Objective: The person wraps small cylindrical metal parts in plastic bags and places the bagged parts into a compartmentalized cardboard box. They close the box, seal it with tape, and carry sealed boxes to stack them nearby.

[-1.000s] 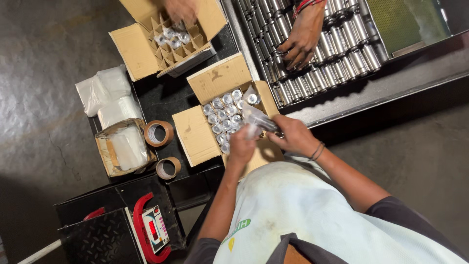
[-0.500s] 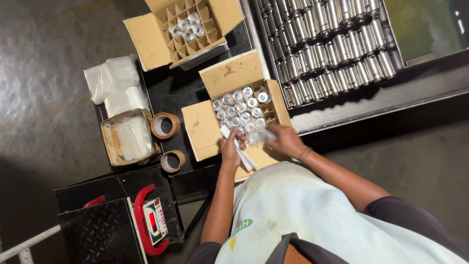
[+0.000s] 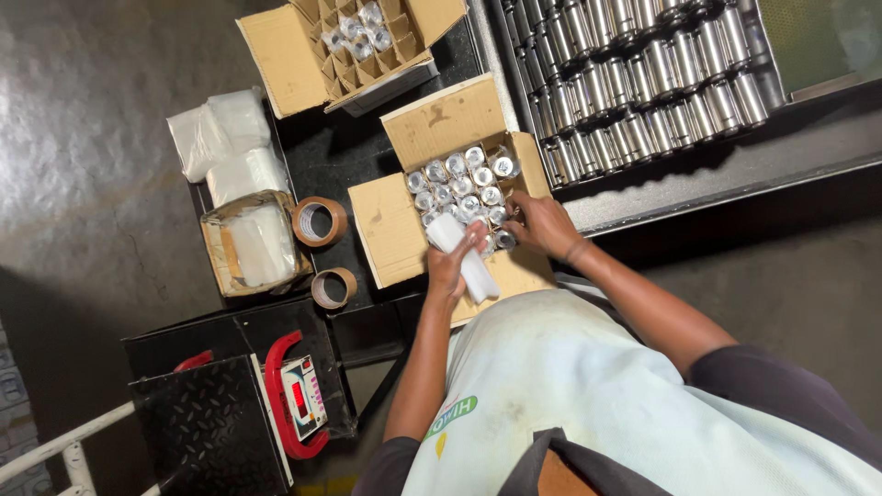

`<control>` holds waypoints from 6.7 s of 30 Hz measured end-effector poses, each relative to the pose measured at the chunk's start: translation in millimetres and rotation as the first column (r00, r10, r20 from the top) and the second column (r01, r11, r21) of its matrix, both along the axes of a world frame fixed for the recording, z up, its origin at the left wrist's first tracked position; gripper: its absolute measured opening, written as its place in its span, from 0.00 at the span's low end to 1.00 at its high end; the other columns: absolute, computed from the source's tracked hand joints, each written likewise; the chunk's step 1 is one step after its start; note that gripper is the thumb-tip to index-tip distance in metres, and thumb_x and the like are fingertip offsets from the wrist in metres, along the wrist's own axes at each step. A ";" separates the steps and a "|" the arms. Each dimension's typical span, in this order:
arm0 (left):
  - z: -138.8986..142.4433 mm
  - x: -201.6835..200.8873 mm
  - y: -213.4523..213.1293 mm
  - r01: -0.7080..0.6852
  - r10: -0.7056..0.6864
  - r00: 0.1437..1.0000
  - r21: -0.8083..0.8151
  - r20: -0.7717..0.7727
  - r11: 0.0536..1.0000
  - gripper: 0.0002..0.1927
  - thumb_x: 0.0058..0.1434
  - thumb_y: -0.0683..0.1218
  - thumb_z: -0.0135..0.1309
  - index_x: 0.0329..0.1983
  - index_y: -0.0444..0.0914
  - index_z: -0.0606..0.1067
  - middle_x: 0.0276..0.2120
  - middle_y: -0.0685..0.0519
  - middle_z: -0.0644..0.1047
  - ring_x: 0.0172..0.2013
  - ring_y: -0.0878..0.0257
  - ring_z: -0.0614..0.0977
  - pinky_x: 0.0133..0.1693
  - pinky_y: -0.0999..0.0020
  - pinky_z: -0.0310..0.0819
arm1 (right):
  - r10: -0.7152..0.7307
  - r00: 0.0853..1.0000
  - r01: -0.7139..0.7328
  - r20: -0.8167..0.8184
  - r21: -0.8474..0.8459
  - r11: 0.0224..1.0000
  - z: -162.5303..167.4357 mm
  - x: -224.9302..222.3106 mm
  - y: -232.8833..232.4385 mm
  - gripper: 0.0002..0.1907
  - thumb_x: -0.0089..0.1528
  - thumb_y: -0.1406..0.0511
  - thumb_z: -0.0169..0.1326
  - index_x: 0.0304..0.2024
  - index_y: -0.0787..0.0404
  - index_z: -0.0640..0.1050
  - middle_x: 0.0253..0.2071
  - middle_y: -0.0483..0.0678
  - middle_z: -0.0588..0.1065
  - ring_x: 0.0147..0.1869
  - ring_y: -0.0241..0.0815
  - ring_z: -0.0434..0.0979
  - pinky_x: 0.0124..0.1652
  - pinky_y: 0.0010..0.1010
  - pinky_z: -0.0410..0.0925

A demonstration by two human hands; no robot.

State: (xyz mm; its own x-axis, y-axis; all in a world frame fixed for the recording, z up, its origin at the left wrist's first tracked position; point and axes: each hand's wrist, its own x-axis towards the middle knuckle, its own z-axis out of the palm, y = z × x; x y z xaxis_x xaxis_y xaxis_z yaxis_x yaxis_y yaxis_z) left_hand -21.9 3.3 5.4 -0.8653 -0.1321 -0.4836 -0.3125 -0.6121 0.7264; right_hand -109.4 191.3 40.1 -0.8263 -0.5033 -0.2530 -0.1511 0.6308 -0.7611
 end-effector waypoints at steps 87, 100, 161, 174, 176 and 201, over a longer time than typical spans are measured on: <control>74.1 -26.6 10.6 0.266 -0.380 0.916 -0.901 0.126 0.342 0.11 0.54 0.47 0.67 0.29 0.34 0.81 0.19 0.47 0.78 0.18 0.62 0.78 0.24 0.63 0.72 | -0.132 0.989 0.119 -0.072 -0.164 0.979 38.5 -12.2 76.3 0.35 0.51 0.65 0.67 0.60 0.68 0.72 0.54 0.58 0.74 0.52 0.52 0.77 0.48 0.41 0.74; 120.1 -30.1 24.4 0.022 -0.321 0.942 -0.933 -0.102 0.359 0.12 0.65 0.48 0.60 0.35 0.32 0.80 0.21 0.43 0.79 0.21 0.56 0.83 0.26 0.62 0.74 | -0.374 0.824 0.520 0.425 -0.306 0.798 -9.1 -41.7 146.4 0.18 0.66 0.60 0.52 0.37 0.71 0.80 0.25 0.47 0.75 0.25 0.38 0.73 0.27 0.31 0.68; 83.3 -18.3 -22.2 0.085 -0.089 0.994 -0.939 0.059 0.333 0.14 0.60 0.47 0.64 0.32 0.29 0.82 0.19 0.45 0.80 0.20 0.60 0.82 0.26 0.65 0.74 | -0.281 0.922 0.359 -0.265 0.321 0.877 26.8 -133.0 54.5 0.27 0.59 0.61 0.69 0.49 0.75 0.73 0.46 0.69 0.69 0.42 0.56 0.74 0.37 0.40 0.72; 86.6 -23.5 3.0 0.117 -0.143 0.989 -0.815 0.043 0.568 0.17 0.71 0.50 0.56 0.41 0.30 0.81 0.23 0.46 0.81 0.24 0.61 0.83 0.29 0.65 0.76 | 0.091 0.695 0.424 0.713 -0.508 0.750 40.6 -43.1 62.5 0.19 0.71 0.56 0.43 0.43 0.64 0.78 0.22 0.42 0.68 0.25 0.37 0.69 0.29 0.29 0.68; 73.2 -21.0 10.2 0.149 -0.210 0.977 -0.847 0.045 0.511 0.14 0.69 0.47 0.55 0.47 0.30 0.79 0.25 0.45 0.81 0.24 0.61 0.82 0.29 0.65 0.76 | 0.005 0.938 0.169 0.347 -0.468 0.867 39.4 -12.8 49.6 0.23 0.69 0.56 0.44 0.51 0.68 0.78 0.29 0.48 0.70 0.31 0.44 0.72 0.34 0.35 0.71; 8.5 7.6 5.0 -0.021 0.019 0.999 0.054 0.034 0.998 0.17 0.63 0.41 0.56 0.52 0.29 0.72 0.39 0.42 0.81 0.36 0.58 0.84 0.38 0.64 0.82 | 0.229 0.973 -0.185 0.008 0.622 0.761 8.2 -98.0 -5.6 0.19 0.51 0.49 0.72 0.39 0.50 0.86 0.34 0.45 0.82 0.42 0.43 0.82 0.40 0.35 0.73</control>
